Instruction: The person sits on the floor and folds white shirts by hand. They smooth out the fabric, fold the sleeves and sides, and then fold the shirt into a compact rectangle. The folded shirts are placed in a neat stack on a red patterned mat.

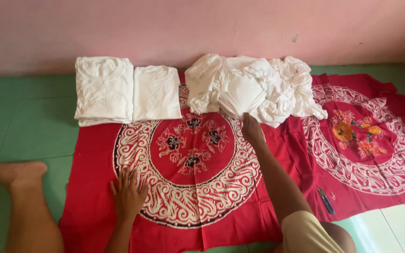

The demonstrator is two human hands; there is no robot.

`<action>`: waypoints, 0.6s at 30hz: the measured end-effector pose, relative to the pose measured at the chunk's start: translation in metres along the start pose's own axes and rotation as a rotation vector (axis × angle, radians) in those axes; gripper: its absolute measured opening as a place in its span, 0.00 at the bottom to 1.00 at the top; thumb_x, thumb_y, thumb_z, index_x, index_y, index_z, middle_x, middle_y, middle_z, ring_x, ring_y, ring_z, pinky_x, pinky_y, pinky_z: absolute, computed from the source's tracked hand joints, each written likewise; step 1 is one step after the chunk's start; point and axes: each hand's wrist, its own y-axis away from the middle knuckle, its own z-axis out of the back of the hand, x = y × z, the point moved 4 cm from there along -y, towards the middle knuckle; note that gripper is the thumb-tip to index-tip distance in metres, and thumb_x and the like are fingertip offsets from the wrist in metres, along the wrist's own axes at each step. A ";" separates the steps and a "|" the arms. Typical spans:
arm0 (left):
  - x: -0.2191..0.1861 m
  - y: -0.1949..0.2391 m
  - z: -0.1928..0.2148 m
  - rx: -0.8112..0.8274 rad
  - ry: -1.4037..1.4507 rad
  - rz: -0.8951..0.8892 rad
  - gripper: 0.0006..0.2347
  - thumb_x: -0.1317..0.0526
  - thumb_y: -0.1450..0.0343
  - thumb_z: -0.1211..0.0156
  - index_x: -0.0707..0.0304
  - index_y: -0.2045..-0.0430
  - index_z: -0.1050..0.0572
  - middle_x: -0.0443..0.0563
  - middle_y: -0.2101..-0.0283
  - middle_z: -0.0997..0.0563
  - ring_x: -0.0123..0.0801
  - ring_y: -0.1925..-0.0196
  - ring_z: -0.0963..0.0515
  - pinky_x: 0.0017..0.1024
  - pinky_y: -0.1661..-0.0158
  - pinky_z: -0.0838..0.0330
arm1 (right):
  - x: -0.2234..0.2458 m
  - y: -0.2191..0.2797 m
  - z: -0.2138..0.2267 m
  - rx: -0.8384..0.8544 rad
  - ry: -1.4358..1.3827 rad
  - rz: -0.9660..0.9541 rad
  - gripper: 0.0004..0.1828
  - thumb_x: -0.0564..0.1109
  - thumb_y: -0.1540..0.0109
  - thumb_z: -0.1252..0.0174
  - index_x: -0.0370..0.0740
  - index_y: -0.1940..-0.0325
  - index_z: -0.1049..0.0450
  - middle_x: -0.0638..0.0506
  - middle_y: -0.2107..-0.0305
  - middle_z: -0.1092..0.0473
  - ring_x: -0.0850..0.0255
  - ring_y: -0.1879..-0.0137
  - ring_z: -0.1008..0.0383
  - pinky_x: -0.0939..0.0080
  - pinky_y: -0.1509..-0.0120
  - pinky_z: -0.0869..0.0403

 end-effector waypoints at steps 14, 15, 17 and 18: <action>0.010 0.003 -0.018 0.090 -0.031 0.032 0.31 0.41 0.27 0.56 0.49 0.27 0.43 0.59 0.22 0.45 0.52 0.19 0.50 0.68 0.29 0.60 | -0.014 0.085 0.080 -0.019 -0.191 -0.296 0.13 0.53 0.32 0.53 0.46 0.50 0.29 0.31 0.64 0.27 0.29 0.48 0.27 0.32 0.45 0.32; 0.012 0.003 -0.021 0.123 -0.051 0.032 0.32 0.40 0.26 0.58 0.49 0.26 0.45 0.58 0.21 0.47 0.52 0.19 0.53 0.68 0.28 0.62 | -0.013 0.096 0.080 0.008 -0.193 -0.265 0.13 0.50 0.33 0.53 0.43 0.50 0.29 0.29 0.66 0.27 0.28 0.50 0.26 0.31 0.46 0.33; 0.015 -0.001 -0.025 0.140 -0.051 0.032 0.32 0.39 0.26 0.58 0.49 0.26 0.46 0.58 0.21 0.48 0.52 0.18 0.54 0.68 0.29 0.62 | 0.000 0.115 0.083 0.026 -0.217 -0.251 0.13 0.49 0.33 0.53 0.42 0.50 0.30 0.27 0.66 0.28 0.25 0.50 0.28 0.30 0.47 0.33; 0.016 -0.001 -0.028 0.158 -0.052 0.033 0.32 0.39 0.26 0.58 0.49 0.26 0.47 0.58 0.21 0.49 0.52 0.18 0.55 0.69 0.29 0.63 | 0.007 0.126 0.084 0.046 -0.243 -0.237 0.14 0.49 0.33 0.54 0.40 0.49 0.30 0.24 0.66 0.29 0.23 0.50 0.29 0.29 0.48 0.34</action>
